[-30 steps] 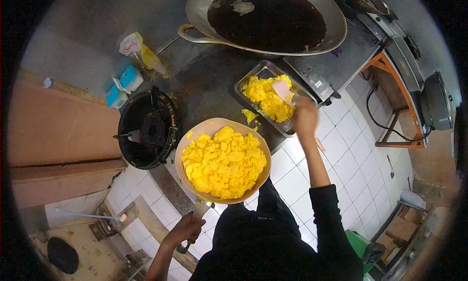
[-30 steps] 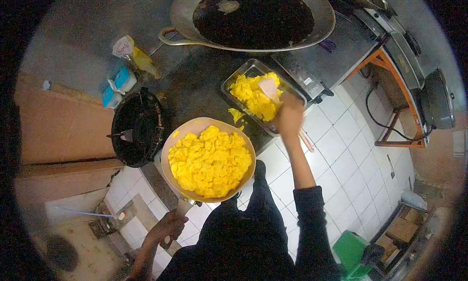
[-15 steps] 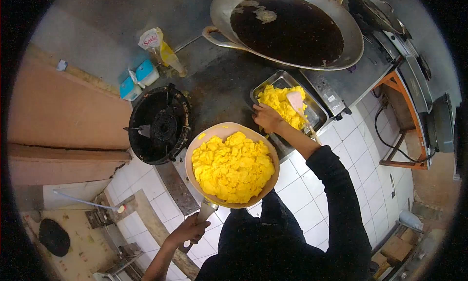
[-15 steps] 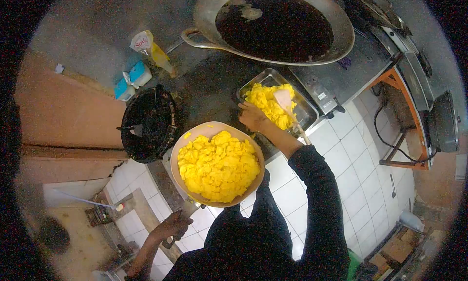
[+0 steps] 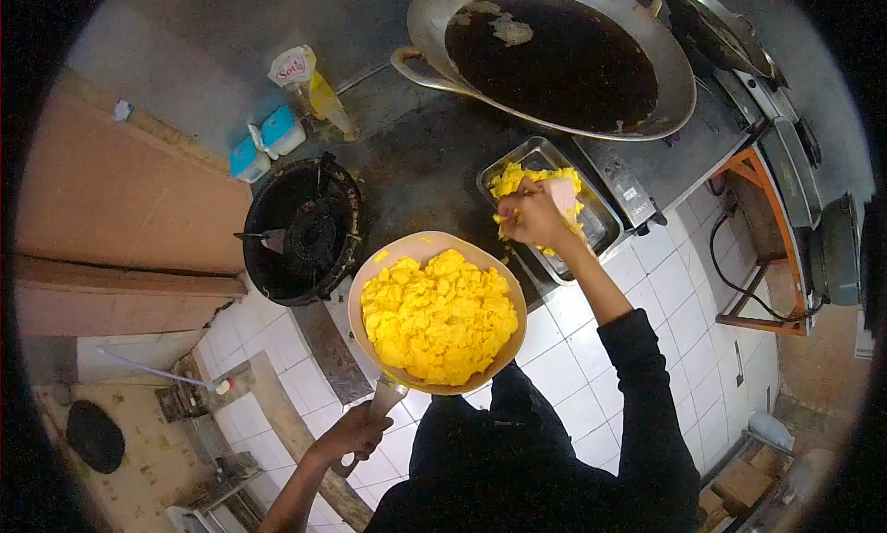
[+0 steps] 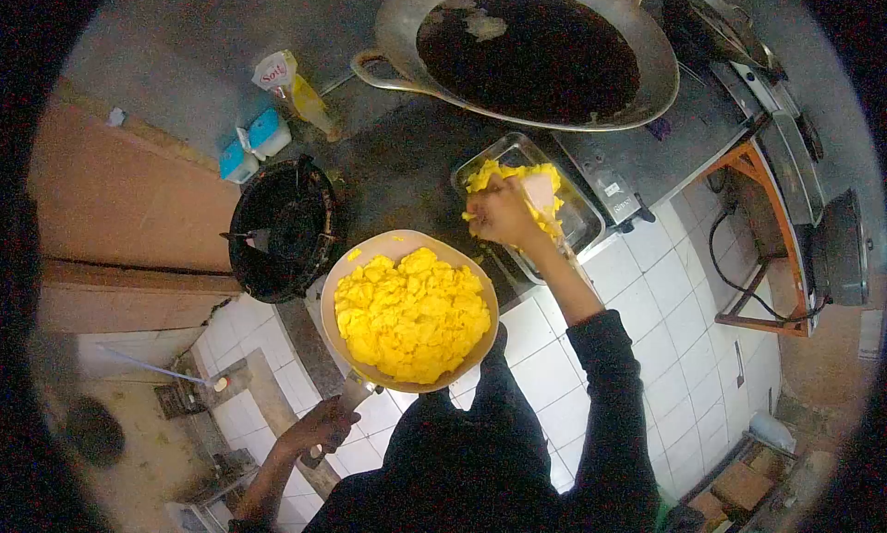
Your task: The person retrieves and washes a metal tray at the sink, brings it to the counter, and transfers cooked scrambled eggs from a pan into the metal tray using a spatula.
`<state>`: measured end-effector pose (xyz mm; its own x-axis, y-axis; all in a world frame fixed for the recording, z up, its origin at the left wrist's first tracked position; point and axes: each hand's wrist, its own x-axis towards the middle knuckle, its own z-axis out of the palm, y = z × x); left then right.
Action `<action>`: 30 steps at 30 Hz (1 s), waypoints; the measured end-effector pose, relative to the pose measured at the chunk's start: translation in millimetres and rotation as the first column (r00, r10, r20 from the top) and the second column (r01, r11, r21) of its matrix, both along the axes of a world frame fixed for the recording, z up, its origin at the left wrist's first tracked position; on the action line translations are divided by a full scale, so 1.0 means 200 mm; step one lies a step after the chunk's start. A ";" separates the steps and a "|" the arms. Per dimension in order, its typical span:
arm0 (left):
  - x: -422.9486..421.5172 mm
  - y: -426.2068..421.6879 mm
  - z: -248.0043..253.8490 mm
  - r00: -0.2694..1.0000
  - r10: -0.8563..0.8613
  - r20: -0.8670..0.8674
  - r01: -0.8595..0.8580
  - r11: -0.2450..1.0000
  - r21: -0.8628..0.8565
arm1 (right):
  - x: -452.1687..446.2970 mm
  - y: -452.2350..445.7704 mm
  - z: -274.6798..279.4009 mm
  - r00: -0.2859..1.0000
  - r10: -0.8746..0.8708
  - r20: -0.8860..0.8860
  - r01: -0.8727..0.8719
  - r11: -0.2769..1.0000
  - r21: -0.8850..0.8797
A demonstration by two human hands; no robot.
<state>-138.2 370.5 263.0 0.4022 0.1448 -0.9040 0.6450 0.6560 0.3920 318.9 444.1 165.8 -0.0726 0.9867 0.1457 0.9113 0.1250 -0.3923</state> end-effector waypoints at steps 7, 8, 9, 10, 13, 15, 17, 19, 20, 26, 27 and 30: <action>0.01 -0.01 0.00 1.000 -0.006 -0.005 0.006 1.000 0.014 | 0.12 -0.13 0.06 0.888 -0.319 0.332 0.193 0.913 0.360; 0.01 0.00 0.00 1.000 -0.020 -0.004 0.020 1.000 0.013 | 0.12 -0.16 0.02 0.906 -0.288 0.309 0.206 0.940 0.272; 0.01 0.00 0.00 1.000 -0.009 0.021 0.009 1.000 -0.009 | 0.12 -0.19 -0.02 0.901 -0.303 0.310 0.222 0.937 0.271; 0.01 0.00 0.00 0.999 0.000 0.048 0.001 0.999 -0.032 | 0.12 -0.22 -0.06 0.962 -0.135 0.237 0.100 0.984 0.150; -0.01 0.01 -0.01 0.997 0.028 0.066 -0.023 0.997 -0.068 | 0.05 -0.26 -0.16 0.986 0.165 0.027 -0.161 0.981 -0.109; -0.03 -0.01 -0.04 0.996 0.070 0.059 -0.065 0.994 -0.083 | 0.04 -0.25 -0.27 0.967 0.243 0.079 -0.240 0.970 -0.038; -0.01 0.00 -0.02 0.997 0.044 -0.065 -0.050 0.995 -0.083 | 0.05 -0.23 -0.32 0.936 0.325 0.136 -0.332 0.943 0.032; -0.01 0.00 -0.04 0.994 0.064 -0.084 -0.074 0.990 -0.120 | 0.04 -0.21 -0.36 0.898 0.410 0.157 -0.405 0.912 -0.066; -0.01 0.00 -0.04 0.991 0.091 -0.099 -0.106 0.982 -0.159 | 0.04 -0.20 -0.39 0.891 0.424 0.164 -0.431 0.902 0.009; 0.04 0.00 0.01 0.992 -0.021 -0.124 0.016 0.999 -0.048 | 0.05 -0.16 -0.38 0.866 0.463 0.186 -0.461 0.885 -0.061; 0.04 0.01 0.01 0.991 -0.031 -0.129 0.025 0.999 -0.046 | 0.06 -0.16 -0.37 0.869 0.455 0.194 -0.446 0.890 -0.093; -0.03 -0.01 -0.03 0.999 -0.013 0.033 0.014 1.000 -0.022 | 0.10 -0.16 -0.31 0.941 0.338 0.012 -0.338 0.939 0.065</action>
